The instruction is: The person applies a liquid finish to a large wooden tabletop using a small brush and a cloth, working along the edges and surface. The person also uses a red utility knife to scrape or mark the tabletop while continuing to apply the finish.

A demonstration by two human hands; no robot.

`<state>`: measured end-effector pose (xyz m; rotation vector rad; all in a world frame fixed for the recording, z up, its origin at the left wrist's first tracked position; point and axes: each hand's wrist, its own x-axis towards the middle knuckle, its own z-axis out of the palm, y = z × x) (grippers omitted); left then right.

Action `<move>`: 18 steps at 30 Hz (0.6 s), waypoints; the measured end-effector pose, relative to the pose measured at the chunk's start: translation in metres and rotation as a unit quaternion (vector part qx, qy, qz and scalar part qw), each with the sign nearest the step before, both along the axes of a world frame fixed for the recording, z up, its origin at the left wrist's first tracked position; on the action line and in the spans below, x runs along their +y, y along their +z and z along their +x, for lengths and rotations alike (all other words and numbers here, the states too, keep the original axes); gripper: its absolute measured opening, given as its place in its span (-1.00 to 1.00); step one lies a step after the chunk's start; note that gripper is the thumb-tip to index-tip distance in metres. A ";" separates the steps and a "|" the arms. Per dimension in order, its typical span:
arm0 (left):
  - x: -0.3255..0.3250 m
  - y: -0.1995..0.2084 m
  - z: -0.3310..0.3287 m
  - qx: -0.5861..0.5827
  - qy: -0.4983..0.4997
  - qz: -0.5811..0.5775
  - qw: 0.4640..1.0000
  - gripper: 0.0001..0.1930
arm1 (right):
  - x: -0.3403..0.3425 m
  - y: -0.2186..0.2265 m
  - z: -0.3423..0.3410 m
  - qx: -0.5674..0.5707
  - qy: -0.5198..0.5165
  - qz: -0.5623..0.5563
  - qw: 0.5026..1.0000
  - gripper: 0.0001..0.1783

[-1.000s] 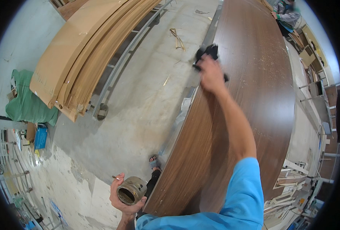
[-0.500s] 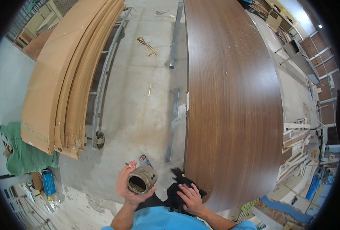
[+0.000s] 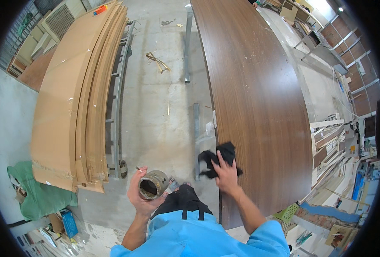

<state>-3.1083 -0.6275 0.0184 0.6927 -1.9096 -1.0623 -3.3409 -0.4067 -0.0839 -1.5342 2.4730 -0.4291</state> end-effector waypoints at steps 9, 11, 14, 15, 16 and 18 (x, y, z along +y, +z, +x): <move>-0.051 -0.001 -0.019 -0.020 0.041 0.018 0.999 -0.13 | -0.157 -0.019 -0.179 0.061 0.066 0.007 0.996 -0.32; -0.066 0.000 -0.032 -0.041 0.056 -0.004 0.998 -0.11 | -0.203 -0.026 -0.225 0.103 0.067 -0.002 0.992 -0.32; -0.088 0.004 -0.066 -0.044 0.087 -0.004 0.995 -0.08 | -0.279 -0.033 -0.289 0.137 0.016 -0.056 0.989 -0.32; -0.093 0.006 -0.075 -0.043 0.096 0.004 0.994 -0.06 | -0.300 -0.037 -0.305 0.141 -0.019 -0.050 0.989 -0.33; -0.099 0.008 -0.083 -0.069 0.109 -0.006 0.992 -0.04 | -0.317 -0.043 -0.318 0.121 -0.020 -0.113 0.986 -0.32; -0.112 0.009 -0.101 -0.066 0.111 -0.021 0.991 -0.04 | -0.328 -0.053 -0.339 0.068 -0.019 -0.188 0.980 -0.31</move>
